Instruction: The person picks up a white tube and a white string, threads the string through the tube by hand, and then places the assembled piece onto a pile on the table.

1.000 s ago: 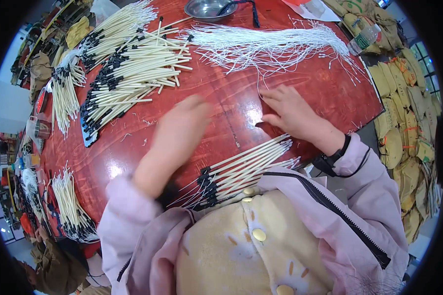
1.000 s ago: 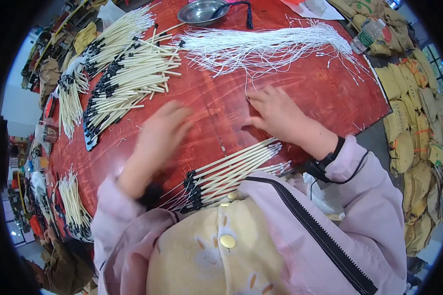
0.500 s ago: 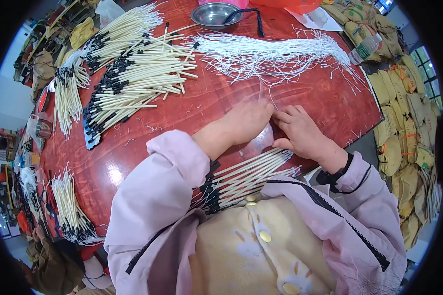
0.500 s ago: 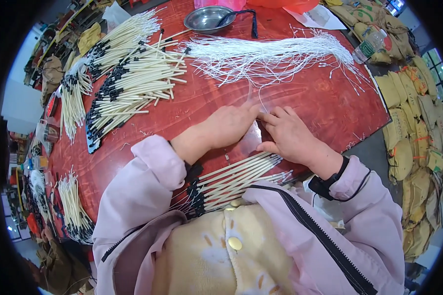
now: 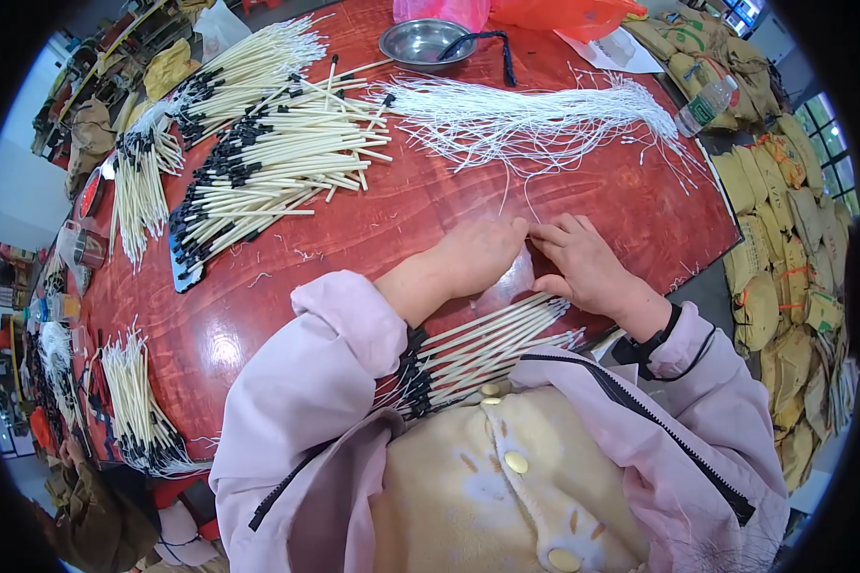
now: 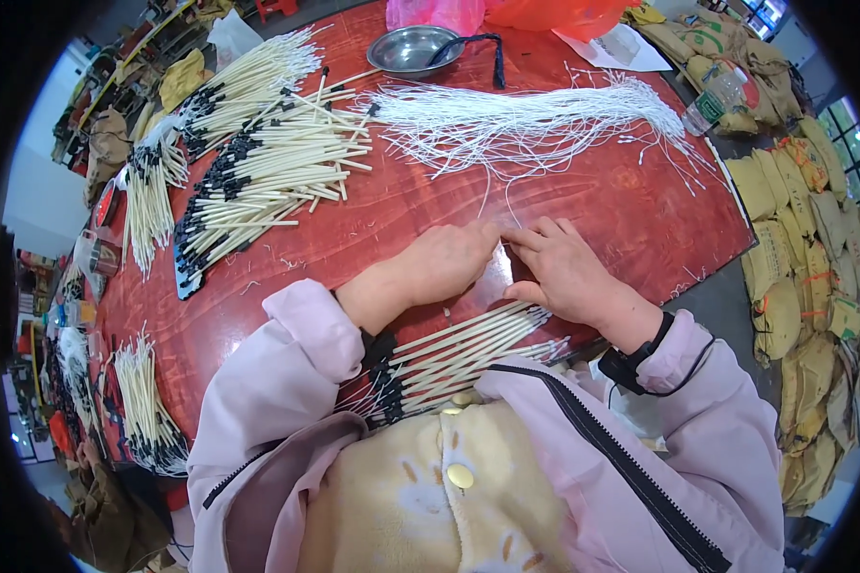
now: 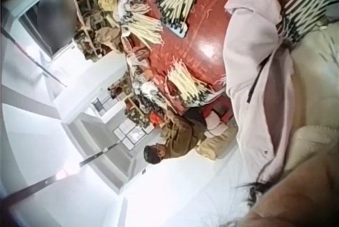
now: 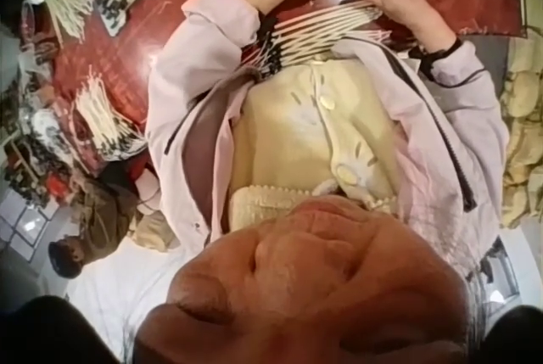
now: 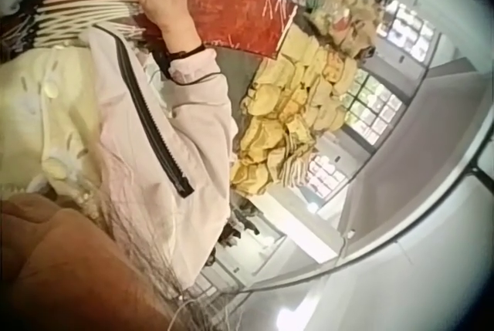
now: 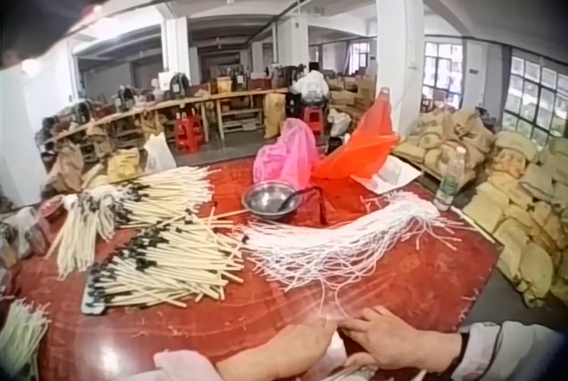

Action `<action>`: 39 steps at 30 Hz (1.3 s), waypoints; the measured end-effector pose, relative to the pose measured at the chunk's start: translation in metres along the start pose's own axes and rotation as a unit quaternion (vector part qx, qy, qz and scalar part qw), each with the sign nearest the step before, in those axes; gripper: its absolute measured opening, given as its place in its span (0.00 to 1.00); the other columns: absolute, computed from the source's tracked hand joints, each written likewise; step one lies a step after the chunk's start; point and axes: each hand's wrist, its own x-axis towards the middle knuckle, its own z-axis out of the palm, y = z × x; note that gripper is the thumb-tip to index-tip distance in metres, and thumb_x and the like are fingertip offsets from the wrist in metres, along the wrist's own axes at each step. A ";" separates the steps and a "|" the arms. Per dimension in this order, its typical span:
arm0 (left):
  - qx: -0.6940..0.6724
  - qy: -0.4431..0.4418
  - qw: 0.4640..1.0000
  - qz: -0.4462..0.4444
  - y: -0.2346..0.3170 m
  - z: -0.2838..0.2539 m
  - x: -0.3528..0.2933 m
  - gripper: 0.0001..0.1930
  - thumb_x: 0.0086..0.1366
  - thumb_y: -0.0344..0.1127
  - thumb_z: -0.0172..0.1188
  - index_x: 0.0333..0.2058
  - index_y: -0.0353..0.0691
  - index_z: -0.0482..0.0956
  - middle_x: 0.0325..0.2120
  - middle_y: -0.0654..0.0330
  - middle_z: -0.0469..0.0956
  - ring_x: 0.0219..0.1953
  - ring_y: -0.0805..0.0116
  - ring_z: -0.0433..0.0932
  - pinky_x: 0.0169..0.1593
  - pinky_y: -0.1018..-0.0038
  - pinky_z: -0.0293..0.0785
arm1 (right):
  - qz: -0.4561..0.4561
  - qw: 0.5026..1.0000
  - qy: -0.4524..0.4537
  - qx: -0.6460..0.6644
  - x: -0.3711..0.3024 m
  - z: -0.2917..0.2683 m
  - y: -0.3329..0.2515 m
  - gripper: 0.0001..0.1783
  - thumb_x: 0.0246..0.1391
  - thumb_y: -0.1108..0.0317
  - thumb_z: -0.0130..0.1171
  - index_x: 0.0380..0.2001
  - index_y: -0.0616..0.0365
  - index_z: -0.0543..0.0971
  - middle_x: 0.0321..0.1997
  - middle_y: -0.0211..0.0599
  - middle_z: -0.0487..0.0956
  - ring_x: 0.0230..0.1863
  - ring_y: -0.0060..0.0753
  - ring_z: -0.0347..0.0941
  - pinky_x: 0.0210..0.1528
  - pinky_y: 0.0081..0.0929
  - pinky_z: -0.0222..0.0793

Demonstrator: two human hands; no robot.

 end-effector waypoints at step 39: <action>-0.052 0.130 0.856 -0.497 0.020 -0.063 -0.205 0.09 0.66 0.35 0.62 0.33 0.34 0.79 0.28 0.43 0.82 0.36 0.40 0.81 0.41 0.52 0.76 | -0.106 0.993 0.028 -0.032 0.038 0.008 -0.017 0.58 0.55 0.24 0.45 0.70 0.67 0.64 0.76 0.49 0.61 0.67 0.57 0.60 0.69 0.50 0.56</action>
